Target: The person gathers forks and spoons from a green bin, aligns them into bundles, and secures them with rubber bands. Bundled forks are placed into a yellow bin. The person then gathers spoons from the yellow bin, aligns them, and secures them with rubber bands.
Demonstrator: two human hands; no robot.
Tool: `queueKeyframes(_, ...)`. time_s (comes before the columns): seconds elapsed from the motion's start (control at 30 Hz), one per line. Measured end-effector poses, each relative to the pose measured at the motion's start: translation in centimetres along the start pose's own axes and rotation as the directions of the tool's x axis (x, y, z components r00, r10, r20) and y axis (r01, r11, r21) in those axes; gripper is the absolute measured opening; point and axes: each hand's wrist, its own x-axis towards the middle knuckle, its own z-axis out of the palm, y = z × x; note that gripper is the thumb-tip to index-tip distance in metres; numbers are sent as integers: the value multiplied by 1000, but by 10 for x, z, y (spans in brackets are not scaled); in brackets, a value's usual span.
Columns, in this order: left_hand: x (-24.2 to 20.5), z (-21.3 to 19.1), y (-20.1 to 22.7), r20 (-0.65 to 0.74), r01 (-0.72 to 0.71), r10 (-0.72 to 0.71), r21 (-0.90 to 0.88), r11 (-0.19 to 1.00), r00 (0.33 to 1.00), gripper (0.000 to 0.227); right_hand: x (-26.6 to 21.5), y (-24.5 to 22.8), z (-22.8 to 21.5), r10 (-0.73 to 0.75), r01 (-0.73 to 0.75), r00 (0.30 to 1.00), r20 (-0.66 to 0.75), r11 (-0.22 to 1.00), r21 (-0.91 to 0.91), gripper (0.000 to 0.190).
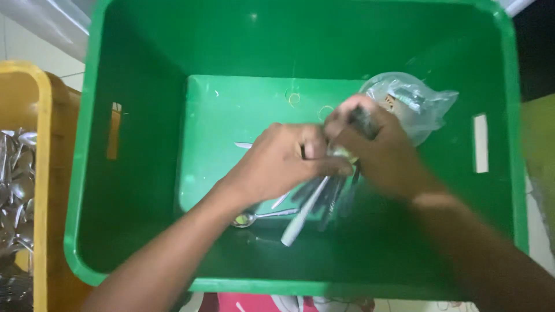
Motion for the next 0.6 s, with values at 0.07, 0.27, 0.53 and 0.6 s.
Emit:
queueKeyframes(0.07, -2, -5, 12, -120, 50, -72, -177, 983, 990, 14, -9, -34, 4, 134, -111, 965, -226, 988, 110, 13)
queueKeyframes(0.27, -51, -1, 45, 114, 75, -73, -9, 997, 991, 43, -50, -23, 1, -106, 438, 857, -504, 663, 607, 22)
queueKeyframes(0.53, -140, 90, 12, -94, -80, 27, -615, 785, 995, 80, -96, 22, 48, -16, 549, 836, -549, 30, 835, 25)
queueKeyframes(0.6, -154, 116, -1, -200, -194, 60, -762, 617, 978, 106, -105, 28, 68, -89, 517, 846, -526, -108, 849, 26)
